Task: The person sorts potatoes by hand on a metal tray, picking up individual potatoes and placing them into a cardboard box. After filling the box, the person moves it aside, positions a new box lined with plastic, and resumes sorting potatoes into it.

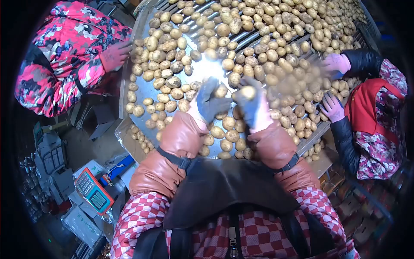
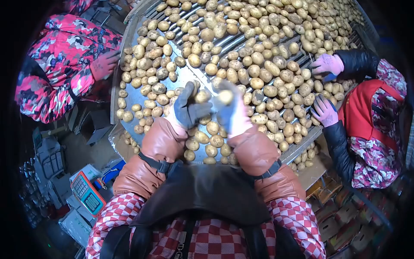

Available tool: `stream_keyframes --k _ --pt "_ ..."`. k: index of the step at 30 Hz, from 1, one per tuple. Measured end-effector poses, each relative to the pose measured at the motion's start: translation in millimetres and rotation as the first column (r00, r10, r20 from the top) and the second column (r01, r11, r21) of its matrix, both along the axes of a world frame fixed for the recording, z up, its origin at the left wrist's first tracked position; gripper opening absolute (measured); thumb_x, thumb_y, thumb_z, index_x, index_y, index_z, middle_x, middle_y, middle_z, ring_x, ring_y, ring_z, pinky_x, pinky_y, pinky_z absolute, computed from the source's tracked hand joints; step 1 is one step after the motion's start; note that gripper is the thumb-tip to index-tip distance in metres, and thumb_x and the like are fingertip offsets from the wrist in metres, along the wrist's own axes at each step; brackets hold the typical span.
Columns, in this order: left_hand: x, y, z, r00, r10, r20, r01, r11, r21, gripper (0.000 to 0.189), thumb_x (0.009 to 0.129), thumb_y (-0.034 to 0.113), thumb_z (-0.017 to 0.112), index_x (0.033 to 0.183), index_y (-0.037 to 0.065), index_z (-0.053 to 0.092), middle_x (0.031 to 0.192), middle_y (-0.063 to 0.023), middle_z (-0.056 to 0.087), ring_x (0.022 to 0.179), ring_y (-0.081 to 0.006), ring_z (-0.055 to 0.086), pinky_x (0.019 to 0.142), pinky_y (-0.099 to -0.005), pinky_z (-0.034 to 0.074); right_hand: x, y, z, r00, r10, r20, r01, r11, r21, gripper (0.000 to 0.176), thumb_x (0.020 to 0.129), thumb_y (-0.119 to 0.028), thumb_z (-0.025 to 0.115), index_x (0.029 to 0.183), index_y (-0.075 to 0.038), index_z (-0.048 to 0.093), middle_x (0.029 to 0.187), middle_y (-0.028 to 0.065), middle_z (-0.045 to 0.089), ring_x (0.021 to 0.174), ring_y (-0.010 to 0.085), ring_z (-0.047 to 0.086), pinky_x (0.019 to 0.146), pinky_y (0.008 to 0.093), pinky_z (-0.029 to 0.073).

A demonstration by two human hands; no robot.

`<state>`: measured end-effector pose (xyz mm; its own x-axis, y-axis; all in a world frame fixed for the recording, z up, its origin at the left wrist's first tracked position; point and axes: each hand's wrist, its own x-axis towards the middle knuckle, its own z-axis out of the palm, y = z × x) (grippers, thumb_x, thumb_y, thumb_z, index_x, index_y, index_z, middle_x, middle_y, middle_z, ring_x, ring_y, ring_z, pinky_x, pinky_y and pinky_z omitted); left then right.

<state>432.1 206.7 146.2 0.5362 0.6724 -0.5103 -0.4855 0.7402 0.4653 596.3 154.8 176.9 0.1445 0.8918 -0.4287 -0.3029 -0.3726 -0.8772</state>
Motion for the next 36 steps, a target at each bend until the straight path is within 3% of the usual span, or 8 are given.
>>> stream_keyframes --k 2,3,7,11,17,23,31,36 --pt "21 -20 -10 0.944 0.231 -0.236 -0.097 0.877 0.471 0.057 0.095 0.058 0.052 0.119 0.007 0.057 0.108 -0.0111 0.064 0.097 -0.0250 0.061 0.086 -0.0346 0.051 -15 1 -11 0.827 0.184 0.531 -0.346 0.912 0.223 0.062 0.084 -0.019 0.073 0.136 -0.003 0.044 0.106 0.0153 0.065 0.098 0.0289 0.064 0.096 0.0381 0.049" --pt "18 -12 -36 0.975 0.175 0.135 -0.156 0.978 -0.141 0.057 0.095 0.056 0.052 0.125 0.008 0.055 0.108 -0.0102 0.064 0.095 -0.0235 0.062 0.085 -0.0350 0.053 -18 1 -26 0.468 0.010 0.884 -0.622 0.714 0.321 0.063 0.081 -0.019 0.074 0.135 -0.004 0.046 0.102 0.0172 0.065 0.094 0.0306 0.064 0.096 0.0393 0.047" --pt "-25 -25 -39 0.991 0.121 -0.050 -0.095 0.926 0.365 0.059 0.095 0.066 0.042 0.114 0.013 0.060 0.102 -0.0129 0.064 0.074 -0.0202 0.060 0.050 -0.0296 0.048 34 44 -16 0.612 0.066 0.788 -0.425 0.868 0.258 0.066 0.081 -0.027 0.074 0.137 -0.008 0.046 0.135 0.0217 0.048 0.128 0.0384 0.045 0.099 0.0462 0.044" --pt "-61 -29 -33 0.999 0.051 -0.017 -0.051 0.998 0.037 0.052 0.097 0.061 0.043 0.113 0.013 0.058 0.107 -0.0184 0.062 0.079 -0.0294 0.062 0.061 -0.0339 0.055 37 45 -59 -0.246 0.158 0.956 -0.243 0.945 -0.219 0.075 0.082 -0.049 0.068 0.141 -0.009 0.043 0.143 0.0271 0.040 0.130 0.0516 0.037 0.106 0.0577 0.035" --pt "-68 -27 -37 0.969 0.191 0.154 -0.146 0.954 -0.262 0.058 0.099 0.061 0.036 0.115 0.008 0.054 0.111 -0.0160 0.062 0.106 -0.0430 0.064 0.077 -0.0441 0.057 47 105 -7 0.399 0.340 0.852 -0.438 0.887 -0.149 0.037 0.087 -0.033 0.064 0.119 -0.016 0.066 0.109 0.0171 0.066 0.104 0.0357 0.063 0.089 0.0441 0.050" --pt "-66 -29 -31 0.951 0.064 -0.303 0.185 0.667 0.722 0.061 0.100 0.058 0.038 0.129 0.005 0.047 0.121 -0.0184 0.060 0.104 -0.0402 0.065 0.068 -0.0385 0.058 11 218 -23 0.009 0.526 0.851 -0.441 0.765 -0.469 0.045 0.090 -0.024 0.058 0.135 -0.019 0.055 0.131 0.0149 0.059 0.122 0.0306 0.056 0.105 0.0404 0.044" --pt "-34 -1 -30 0.932 0.129 0.339 -0.044 0.968 -0.246 0.069 0.097 0.063 0.039 0.121 0.001 0.056 0.126 -0.0226 0.057 0.113 -0.0464 0.056 0.102 -0.0612 0.043 10 218 -60 0.092 0.286 0.954 -0.282 0.926 -0.251 0.042 0.080 -0.037 0.067 0.114 -0.013 0.066 0.116 0.0216 0.063 0.109 0.0382 0.061 0.095 0.0444 0.049" --pt "-25 -12 -49 0.958 -0.024 0.285 -0.007 0.994 0.106 0.080 0.097 0.068 0.028 0.144 0.004 0.040 0.142 -0.0190 0.047 0.124 -0.0444 0.049 0.104 -0.0534 0.042 21 150 -38 0.343 0.011 0.939 -0.371 0.920 0.124 0.034 0.078 -0.023 0.071 0.110 -0.012 0.066 0.110 0.0190 0.063 0.105 0.0365 0.061 0.094 0.0456 0.049"
